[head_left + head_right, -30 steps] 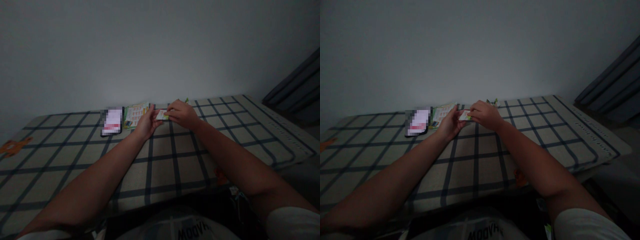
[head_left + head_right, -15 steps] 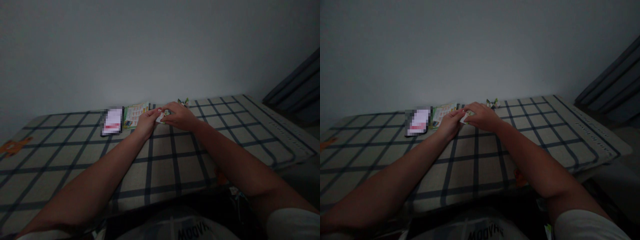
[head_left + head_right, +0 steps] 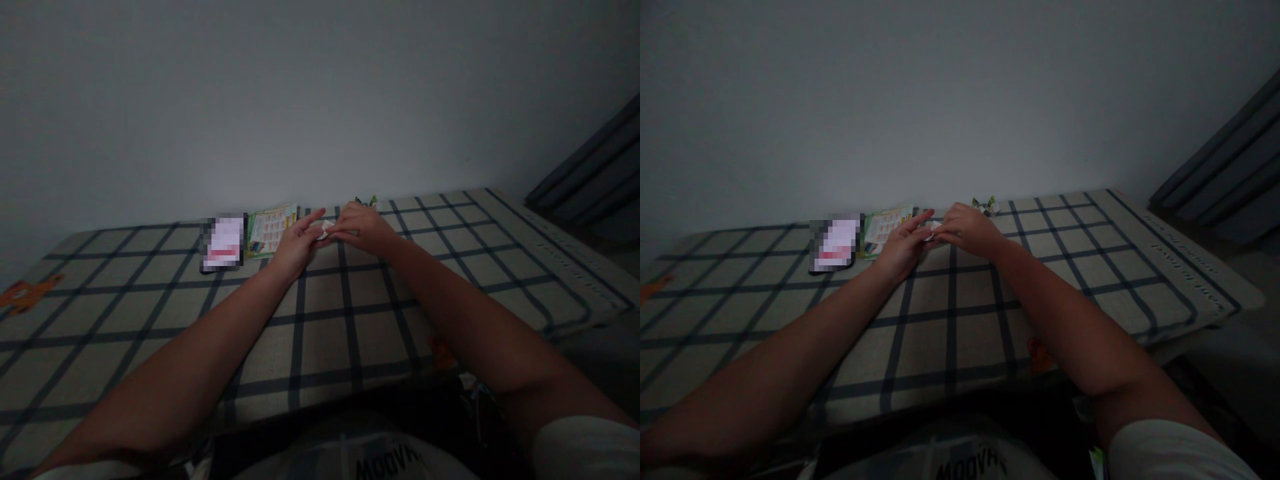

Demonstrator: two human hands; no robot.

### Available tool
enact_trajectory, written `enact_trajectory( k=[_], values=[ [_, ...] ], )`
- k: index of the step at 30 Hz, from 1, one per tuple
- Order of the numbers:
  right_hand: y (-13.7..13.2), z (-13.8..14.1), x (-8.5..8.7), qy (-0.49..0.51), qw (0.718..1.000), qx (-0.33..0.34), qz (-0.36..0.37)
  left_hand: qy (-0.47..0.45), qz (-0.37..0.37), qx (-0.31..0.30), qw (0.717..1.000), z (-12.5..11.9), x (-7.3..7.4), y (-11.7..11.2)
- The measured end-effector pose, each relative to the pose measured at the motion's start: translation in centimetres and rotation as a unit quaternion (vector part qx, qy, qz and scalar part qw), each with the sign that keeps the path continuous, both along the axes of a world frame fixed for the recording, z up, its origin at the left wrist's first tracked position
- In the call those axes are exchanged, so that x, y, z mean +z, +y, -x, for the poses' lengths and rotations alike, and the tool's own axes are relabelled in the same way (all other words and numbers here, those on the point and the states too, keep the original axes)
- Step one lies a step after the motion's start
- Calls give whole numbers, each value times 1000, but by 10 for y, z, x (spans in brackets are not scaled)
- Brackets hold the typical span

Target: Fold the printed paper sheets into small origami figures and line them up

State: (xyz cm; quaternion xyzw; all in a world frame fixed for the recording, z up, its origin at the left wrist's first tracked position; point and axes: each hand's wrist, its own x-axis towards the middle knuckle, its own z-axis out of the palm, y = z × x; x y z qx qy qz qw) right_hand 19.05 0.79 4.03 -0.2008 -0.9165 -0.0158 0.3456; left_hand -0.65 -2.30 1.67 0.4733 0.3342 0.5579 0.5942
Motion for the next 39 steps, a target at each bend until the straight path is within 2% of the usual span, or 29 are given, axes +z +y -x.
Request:
enact_trajectory(
  k=[8, 15, 22, 24, 28, 31, 35, 39],
  values=[
    [5, 0, -5, 116, 990, 1, 83, 45, -51, -25, 997, 1, -3, -1],
    [8, 2, -11, 182, 951, -50, 244, 30, -45, -48, 997, 1, 0, -3],
    [7, 2, -8, 186, 940, -70, 276, 48, -47, -53, 996, -2, 2, -8],
    [5, 3, -6, 196, 926, -86, 312, 52, -52, -52, 996, -3, 2, -8],
    [1, 6, -4, 265, 849, -75, 451, 55, -62, -54, 995, -3, 1, -7],
    [-1, 8, -3, 273, 815, -55, 508, 59, -64, -50, 995, -3, 1, -7],
    [-3, 8, -2, 283, 796, -52, 533, 65, -66, -51, 994, -3, 1, -7],
    [-5, 9, 0, 299, 801, -31, 518, 52, -82, -25, 995, -3, 0, -5]
  ],
)
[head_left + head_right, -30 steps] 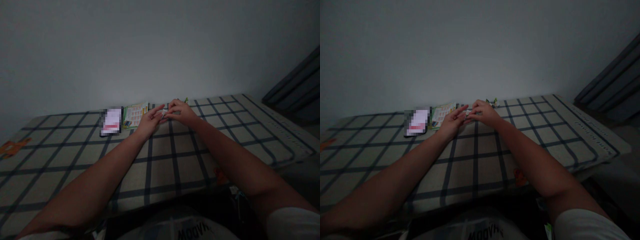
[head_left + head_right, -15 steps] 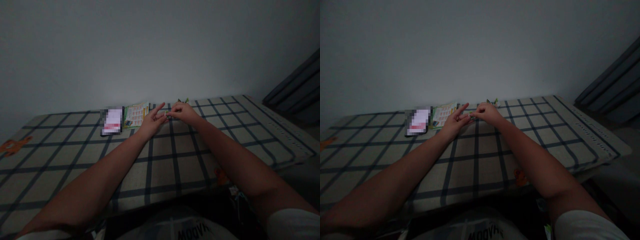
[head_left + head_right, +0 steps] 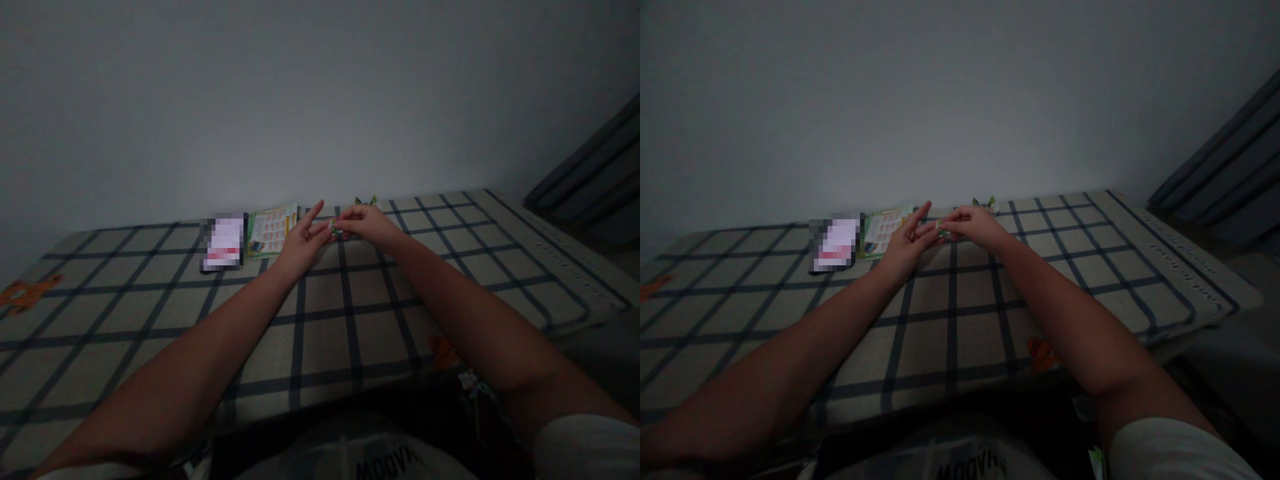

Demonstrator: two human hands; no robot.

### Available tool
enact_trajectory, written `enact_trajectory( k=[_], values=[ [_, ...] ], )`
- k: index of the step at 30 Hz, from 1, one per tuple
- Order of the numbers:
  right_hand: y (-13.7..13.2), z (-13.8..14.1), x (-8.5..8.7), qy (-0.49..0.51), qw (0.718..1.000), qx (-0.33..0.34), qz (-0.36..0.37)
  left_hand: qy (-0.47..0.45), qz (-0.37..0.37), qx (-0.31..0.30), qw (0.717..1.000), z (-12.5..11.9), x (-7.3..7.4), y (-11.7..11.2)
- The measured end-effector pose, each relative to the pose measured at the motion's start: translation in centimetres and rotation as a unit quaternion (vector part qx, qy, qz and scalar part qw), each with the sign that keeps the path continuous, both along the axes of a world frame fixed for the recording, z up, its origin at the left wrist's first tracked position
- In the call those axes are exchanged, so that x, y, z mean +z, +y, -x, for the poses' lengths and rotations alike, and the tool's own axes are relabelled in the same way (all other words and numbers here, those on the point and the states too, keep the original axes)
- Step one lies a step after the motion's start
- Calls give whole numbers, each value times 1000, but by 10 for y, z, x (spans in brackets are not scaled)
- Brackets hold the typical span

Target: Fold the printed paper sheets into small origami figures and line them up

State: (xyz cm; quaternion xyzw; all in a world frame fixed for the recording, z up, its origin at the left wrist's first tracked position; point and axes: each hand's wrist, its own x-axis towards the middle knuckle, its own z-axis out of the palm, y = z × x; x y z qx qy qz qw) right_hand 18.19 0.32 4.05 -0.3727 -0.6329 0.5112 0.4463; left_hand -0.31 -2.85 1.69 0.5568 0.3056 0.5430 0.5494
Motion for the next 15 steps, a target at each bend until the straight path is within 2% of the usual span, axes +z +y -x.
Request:
enact_trajectory(
  k=[3, 7, 10, 15],
  values=[
    [-1, 1, 2, 32, 999, -32, -30, 12, -40, 75, 996, 2, 0, 2],
    [0, 1, 3, 56, 995, -67, -41, 100, -100, 174, 975, 6, -1, 3],
    [1, 3, 1, 63, 996, -60, -35, 141, -105, 183, 967, 6, 1, 1],
    [1, 6, -2, 77, 996, -52, -9, 124, -74, 183, 972, 4, 5, -1]
  ],
)
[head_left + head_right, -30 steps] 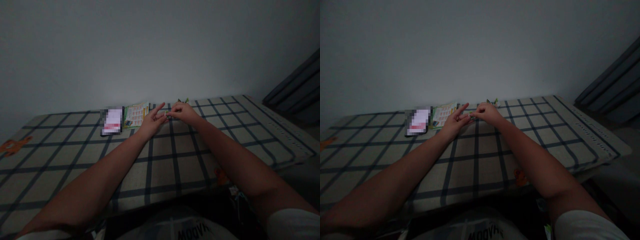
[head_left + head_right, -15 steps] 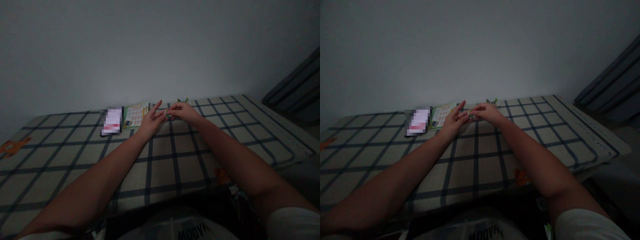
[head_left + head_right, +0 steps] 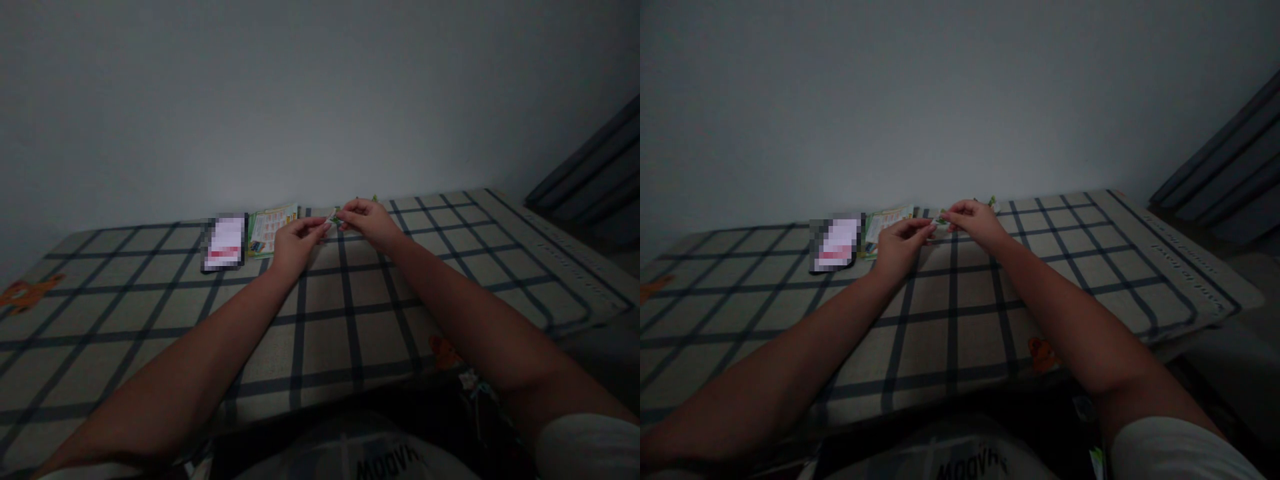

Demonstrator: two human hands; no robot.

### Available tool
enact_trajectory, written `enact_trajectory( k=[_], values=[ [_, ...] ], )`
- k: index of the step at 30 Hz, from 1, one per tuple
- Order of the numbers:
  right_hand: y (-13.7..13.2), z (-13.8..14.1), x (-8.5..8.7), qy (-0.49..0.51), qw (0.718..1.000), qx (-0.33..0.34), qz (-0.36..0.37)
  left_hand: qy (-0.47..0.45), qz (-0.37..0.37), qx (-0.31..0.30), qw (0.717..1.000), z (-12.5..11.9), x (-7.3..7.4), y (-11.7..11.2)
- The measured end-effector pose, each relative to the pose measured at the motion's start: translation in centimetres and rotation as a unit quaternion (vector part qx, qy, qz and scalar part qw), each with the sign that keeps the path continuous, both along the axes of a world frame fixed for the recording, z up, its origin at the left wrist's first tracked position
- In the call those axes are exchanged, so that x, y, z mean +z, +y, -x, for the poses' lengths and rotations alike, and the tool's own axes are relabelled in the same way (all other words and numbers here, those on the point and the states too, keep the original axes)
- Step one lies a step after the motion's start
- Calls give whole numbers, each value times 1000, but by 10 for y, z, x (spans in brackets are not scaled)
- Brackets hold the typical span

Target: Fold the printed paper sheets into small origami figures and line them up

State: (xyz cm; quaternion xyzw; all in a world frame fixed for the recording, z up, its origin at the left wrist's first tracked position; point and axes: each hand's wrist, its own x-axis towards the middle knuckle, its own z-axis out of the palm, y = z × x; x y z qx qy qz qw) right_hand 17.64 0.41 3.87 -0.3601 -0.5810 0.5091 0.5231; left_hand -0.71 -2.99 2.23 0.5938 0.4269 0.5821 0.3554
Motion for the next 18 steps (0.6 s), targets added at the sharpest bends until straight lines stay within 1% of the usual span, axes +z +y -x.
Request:
enact_trajectory(
  k=[2, 6, 11, 13, 18],
  values=[
    [0, 0, 1, 10, 1000, 9, 17, 14, -11, 0, 1000, 1, 1, 0],
    [-1, -2, 2, 39, 997, 38, 57, 53, -62, 6, 997, 4, 4, 2],
    [-1, -5, 3, 61, 993, 70, 79, 53, -86, -13, 995, 5, 3, 4],
    [-1, -6, 3, 63, 992, 72, 80, 29, -65, -24, 997, 3, 2, 5],
    [-1, -7, 4, 60, 993, 75, 73, -68, 30, -69, 995, -1, 0, 4]
  ],
)
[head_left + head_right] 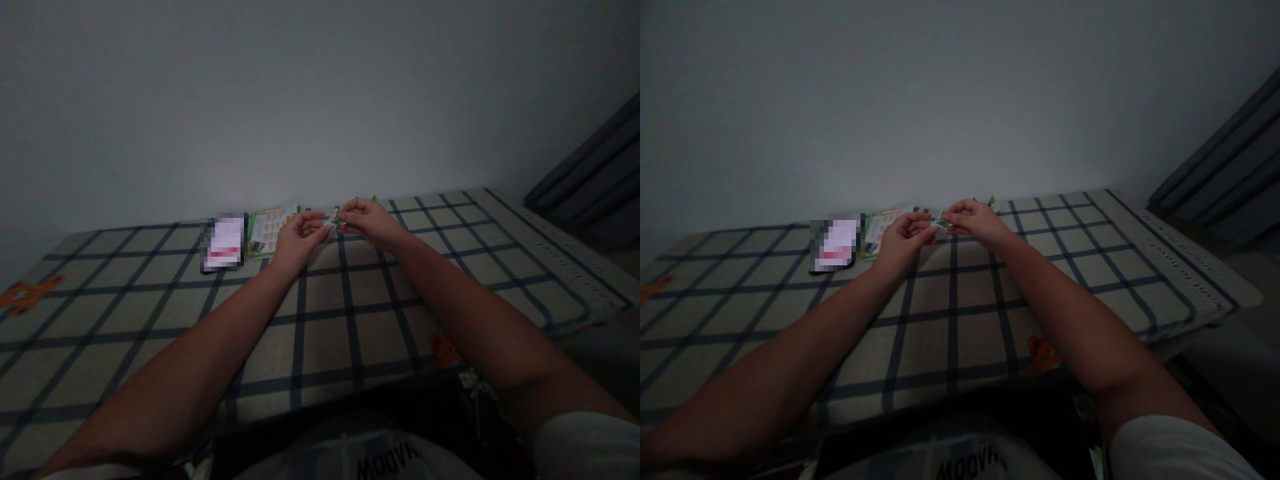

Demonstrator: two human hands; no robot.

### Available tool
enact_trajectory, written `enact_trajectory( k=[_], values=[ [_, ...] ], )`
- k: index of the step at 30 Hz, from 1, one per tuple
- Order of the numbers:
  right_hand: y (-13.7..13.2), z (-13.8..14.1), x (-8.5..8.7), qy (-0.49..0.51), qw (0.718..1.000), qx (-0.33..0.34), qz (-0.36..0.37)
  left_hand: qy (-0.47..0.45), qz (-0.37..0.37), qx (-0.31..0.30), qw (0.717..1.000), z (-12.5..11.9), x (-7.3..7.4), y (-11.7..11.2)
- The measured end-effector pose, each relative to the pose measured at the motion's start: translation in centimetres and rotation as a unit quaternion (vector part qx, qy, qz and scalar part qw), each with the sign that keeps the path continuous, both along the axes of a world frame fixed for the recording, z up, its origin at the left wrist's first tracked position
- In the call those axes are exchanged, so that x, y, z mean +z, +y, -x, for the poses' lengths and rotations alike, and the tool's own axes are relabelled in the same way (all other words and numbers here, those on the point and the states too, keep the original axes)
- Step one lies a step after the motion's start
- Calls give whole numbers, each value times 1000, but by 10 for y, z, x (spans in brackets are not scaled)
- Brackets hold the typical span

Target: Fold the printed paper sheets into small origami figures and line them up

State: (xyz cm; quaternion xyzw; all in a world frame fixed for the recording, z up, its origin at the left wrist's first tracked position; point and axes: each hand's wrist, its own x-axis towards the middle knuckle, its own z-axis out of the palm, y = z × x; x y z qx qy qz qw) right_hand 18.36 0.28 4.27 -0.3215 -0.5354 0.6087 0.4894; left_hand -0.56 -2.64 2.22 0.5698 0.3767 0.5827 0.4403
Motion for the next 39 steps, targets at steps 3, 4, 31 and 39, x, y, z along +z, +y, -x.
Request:
enact_trajectory(
  k=[3, 4, 31, 39],
  values=[
    [-1, 1, 0, -17, 1000, 2, -22, 24, 36, -30, 999, 1, -1, -1],
    [-1, 2, 0, -22, 999, 0, -27, 49, 41, -26, 998, 1, -1, -1],
    [5, 1, -1, -58, 995, -59, -61, 76, 28, 23, 996, 3, 3, -1],
    [8, -6, 0, -49, 991, -90, -85, -20, 81, -64, 994, 2, -3, 0]
  ],
)
